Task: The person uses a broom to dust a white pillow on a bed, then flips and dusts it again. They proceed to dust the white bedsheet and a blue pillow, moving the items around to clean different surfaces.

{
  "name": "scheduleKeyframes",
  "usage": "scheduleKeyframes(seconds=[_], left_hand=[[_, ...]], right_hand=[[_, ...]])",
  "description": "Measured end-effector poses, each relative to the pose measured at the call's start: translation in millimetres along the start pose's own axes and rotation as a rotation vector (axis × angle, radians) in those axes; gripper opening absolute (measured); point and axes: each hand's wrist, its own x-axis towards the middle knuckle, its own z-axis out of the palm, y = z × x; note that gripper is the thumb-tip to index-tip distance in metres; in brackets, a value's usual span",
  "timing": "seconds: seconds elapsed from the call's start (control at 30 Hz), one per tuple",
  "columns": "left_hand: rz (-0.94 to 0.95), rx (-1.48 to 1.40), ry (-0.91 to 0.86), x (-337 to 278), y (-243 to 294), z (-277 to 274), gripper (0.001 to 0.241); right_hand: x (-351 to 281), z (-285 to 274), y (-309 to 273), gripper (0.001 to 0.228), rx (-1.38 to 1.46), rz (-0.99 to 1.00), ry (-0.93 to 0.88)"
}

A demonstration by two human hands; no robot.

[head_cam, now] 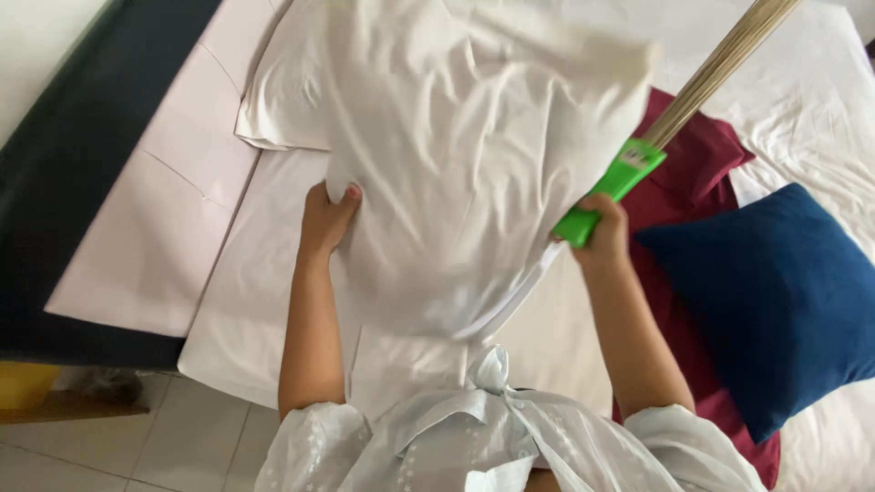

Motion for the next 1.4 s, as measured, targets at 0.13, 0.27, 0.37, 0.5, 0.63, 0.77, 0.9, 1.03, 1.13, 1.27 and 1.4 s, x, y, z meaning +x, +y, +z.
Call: scheduleKeyframes(seconds=[0.13,0.27,0.37,0.5,0.63,0.77,0.9,1.03,1.13,1.27,1.4], left_hand=[[0.222,-0.1,0.163,-11.6,33.9,13.1,0.061],[0.448,-0.349,0.462,13.3,33.0,61.5,0.083],[0.415,-0.155,0.476,28.5,27.4,83.3,0.044],[0.465,-0.046,0.698,58.3,48.3,93.3,0.036],[0.419,-0.01,0.798,101.2,35.9,99.9,0.021],[0.271,0.029,0.859,134.1,4.9,110.5,0.022],[0.172,0.092,0.854,145.9,-30.7,111.9,0.027],[0.012,0.206,0.86,148.2,-72.0,106.3,0.043],[-0.062,0.254,0.85,151.8,-105.6,103.0,0.052],[-0.033,0.216,0.818,141.7,-117.5,98.3,0.054],[0.005,0.265,0.8,129.5,-97.1,98.8,0.05]], right_hand=[[7.5,-2.4,-44.1,0.043,-0.047,-0.214,0.0],[24.2,-10.5,-36.0,0.04,-0.217,-0.46,0.004],[21.5,-10.9,-28.4,0.04,-0.266,-0.527,-0.074],[8.7,-13.1,-46.9,0.04,-0.351,-0.613,-0.081],[-39.7,2.6,-69.3,0.054,-0.68,-0.938,-0.021],[-43.3,-22.6,-36.0,0.038,-0.706,-1.004,-0.151],[-30.1,-89.0,55.3,0.053,-1.114,-1.048,0.168],[-31.1,-180.3,177.1,0.057,-1.285,-0.094,0.155],[-23.6,-214.4,201.6,0.052,-1.118,0.223,0.153],[-29.7,-168.1,151.4,0.048,-0.959,0.111,0.201],[-59.8,-96.9,125.9,0.022,-0.899,-0.272,0.074]])
